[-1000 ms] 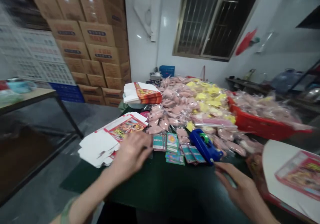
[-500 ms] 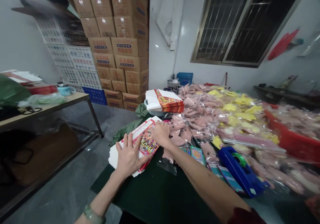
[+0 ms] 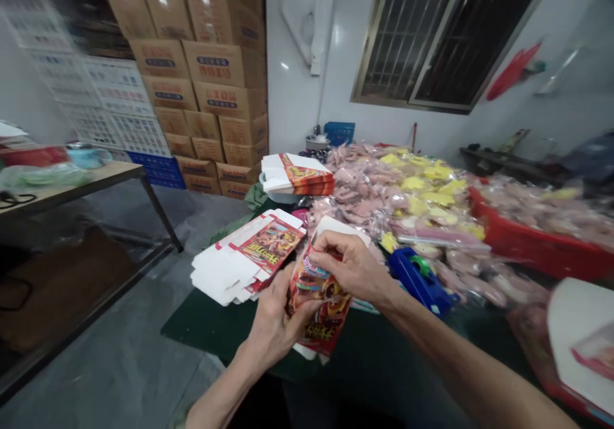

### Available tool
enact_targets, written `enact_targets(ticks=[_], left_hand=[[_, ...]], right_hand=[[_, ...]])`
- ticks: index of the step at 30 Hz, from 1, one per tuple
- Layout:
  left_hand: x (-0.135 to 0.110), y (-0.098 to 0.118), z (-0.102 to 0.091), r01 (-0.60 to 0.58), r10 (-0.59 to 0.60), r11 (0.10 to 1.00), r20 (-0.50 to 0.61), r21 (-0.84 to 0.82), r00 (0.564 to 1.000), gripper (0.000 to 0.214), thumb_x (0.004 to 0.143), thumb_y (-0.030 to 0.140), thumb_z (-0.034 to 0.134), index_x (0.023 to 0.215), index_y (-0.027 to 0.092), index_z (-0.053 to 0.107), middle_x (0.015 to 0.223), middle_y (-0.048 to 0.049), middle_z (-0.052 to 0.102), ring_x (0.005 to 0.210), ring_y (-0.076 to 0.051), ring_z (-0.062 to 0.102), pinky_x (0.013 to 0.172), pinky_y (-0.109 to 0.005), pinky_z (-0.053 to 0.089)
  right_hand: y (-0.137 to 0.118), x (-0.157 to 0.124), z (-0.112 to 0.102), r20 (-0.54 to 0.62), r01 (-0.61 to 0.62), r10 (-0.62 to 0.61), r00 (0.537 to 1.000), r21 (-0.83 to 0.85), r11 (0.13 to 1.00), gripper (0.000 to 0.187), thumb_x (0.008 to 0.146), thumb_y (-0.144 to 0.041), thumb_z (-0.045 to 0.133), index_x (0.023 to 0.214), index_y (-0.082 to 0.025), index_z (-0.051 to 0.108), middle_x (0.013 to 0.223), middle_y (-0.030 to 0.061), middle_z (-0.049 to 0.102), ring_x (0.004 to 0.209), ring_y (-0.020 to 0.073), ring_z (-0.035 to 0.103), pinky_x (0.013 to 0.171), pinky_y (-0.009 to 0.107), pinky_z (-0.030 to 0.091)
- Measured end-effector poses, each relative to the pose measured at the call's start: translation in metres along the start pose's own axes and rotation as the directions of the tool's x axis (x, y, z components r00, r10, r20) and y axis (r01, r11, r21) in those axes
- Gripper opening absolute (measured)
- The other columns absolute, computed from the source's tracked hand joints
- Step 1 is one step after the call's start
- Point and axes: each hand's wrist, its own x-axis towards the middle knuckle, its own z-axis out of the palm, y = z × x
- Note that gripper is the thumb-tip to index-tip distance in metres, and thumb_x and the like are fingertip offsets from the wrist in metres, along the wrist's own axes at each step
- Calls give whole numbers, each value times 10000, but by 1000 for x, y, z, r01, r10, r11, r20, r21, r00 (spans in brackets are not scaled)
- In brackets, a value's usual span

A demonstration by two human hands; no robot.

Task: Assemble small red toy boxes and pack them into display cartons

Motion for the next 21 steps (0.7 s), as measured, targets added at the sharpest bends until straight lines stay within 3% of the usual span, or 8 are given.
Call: enact_targets(ticks=[1, 3, 6, 9, 11, 13, 16, 21], left_hand=[[-3, 4, 11, 87, -69, 978, 104, -188, 992, 437, 798, 403, 591, 1150, 150, 539, 1002, -97, 669, 902, -253, 637, 790, -366, 510], [-8, 13, 32, 307, -176, 812, 293, -497, 940, 326, 782, 389, 617, 993, 140, 612, 867, -64, 704, 775, -228, 666, 718, -343, 531], [-9, 25, 54, 439, -279, 574, 340, -691, 898, 355, 721, 365, 689, 973, 123, 624, 817, -61, 720, 699, -213, 677, 680, -337, 547], [-8, 24, 60, 392, -369, 672, 175, -629, 913, 384, 669, 321, 740, 988, 134, 637, 855, -53, 728, 721, -199, 678, 673, -293, 552], [-8, 13, 60, 322, -337, 801, 63, -504, 939, 356, 659, 301, 748, 964, 146, 652, 863, -40, 730, 721, -185, 675, 662, -262, 551], [-7, -3, 62, 251, -268, 874, 19, -416, 963, 320, 671, 296, 738, 944, 148, 660, 840, -33, 730, 704, -178, 675, 654, -251, 553], [-7, -23, 70, 209, -220, 889, 21, -407, 975, 337, 702, 304, 711, 990, 144, 642, 878, -47, 729, 747, -190, 684, 689, -269, 564], [-5, -23, 72, 171, -158, 890, 66, -423, 985, 470, 695, 297, 725, 1123, 168, 579, 996, -70, 704, 868, -212, 677, 784, -304, 554]], right_hand=[[1, -8, -4, 6, 0, 0, 1000, -25, 1000, 161, 774, -182, 542, 617, -165, 509, 605, -39, 525, 564, 77, 466, 551, 194, 374], [6, -20, -11, 0, 29, -29, 1000, -132, 991, 150, 786, -175, 560, 636, -166, 549, 624, -30, 571, 583, 86, 507, 580, 209, 398], [13, -42, -23, -156, 161, -239, 959, -394, 905, 92, 821, -174, 551, 741, -180, 595, 733, 8, 623, 716, 128, 570, 702, 269, 444], [22, -71, -34, -463, 136, -483, 743, -602, 787, 168, 781, -137, 597, 932, -207, 579, 958, 54, 611, 954, 192, 561, 876, 379, 432], [35, -89, -35, -650, 30, -423, 631, -524, 851, 307, 731, -138, 652, 1001, -220, 531, 1055, 71, 568, 1041, 221, 537, 885, 408, 444], [56, -101, -27, -736, -25, -180, 653, -258, 966, 324, 735, -176, 655, 1000, -220, 474, 1065, 76, 550, 981, 208, 579, 788, 369, 503], [85, -105, -7, -675, -42, 86, 733, 82, 996, 276, 779, -226, 615, 978, -226, 423, 1004, 57, 567, 772, 146, 633, 652, 291, 537], [104, -104, 4, -586, -21, 44, 809, 46, 999, 407, 841, -230, 552, 1223, -235, 413, 1084, 88, 585, 856, 166, 634, 754, 321, 545]])
